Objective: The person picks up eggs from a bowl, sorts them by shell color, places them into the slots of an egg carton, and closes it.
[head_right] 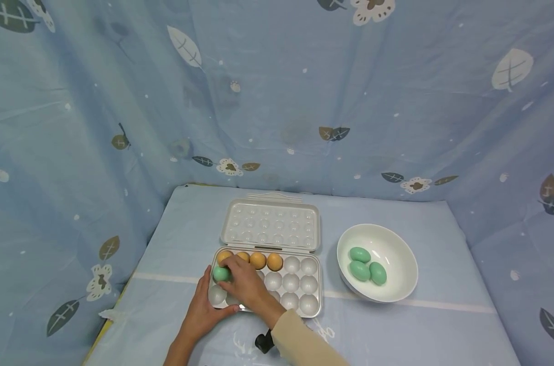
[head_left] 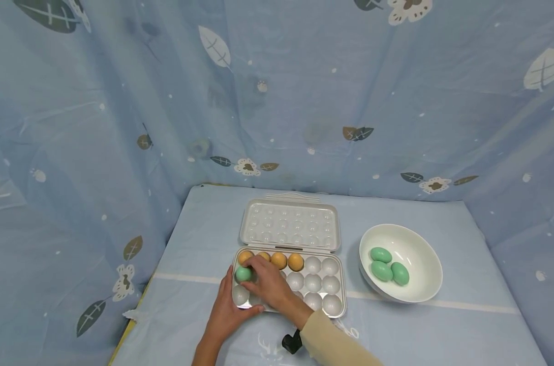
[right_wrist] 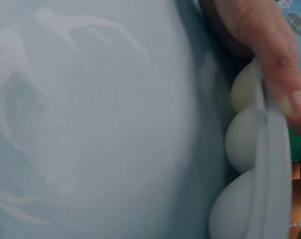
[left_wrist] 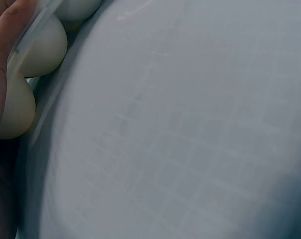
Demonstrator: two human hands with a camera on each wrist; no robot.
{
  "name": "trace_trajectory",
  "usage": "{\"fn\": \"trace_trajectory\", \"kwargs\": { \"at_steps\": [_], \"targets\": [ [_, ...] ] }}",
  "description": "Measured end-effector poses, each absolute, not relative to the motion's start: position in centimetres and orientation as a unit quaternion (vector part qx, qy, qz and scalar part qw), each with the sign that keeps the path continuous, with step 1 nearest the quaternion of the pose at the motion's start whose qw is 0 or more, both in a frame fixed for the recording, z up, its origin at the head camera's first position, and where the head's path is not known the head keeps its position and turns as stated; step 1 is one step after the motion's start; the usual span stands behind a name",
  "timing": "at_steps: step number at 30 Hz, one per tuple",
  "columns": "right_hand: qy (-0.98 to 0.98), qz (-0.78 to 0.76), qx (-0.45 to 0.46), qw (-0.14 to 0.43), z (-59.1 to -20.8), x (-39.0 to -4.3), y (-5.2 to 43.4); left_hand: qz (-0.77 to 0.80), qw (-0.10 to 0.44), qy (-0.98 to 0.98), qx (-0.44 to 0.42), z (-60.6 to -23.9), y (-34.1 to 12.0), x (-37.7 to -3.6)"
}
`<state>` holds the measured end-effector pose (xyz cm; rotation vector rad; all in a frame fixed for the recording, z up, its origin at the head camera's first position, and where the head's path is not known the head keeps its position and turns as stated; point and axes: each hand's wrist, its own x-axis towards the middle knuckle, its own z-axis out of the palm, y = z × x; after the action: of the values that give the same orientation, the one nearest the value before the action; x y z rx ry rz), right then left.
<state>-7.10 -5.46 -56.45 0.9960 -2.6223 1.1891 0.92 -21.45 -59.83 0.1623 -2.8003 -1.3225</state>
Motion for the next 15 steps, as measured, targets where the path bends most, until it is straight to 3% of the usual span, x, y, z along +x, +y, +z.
{"fn": "trace_trajectory", "kwargs": {
  "at_steps": [15],
  "targets": [
    [-0.884, 0.326, 0.331, 0.051, -57.01, -6.55, -5.81, -0.414, 0.024, -0.908, 0.049, -59.73, -21.37, 0.90]
  ]
}}
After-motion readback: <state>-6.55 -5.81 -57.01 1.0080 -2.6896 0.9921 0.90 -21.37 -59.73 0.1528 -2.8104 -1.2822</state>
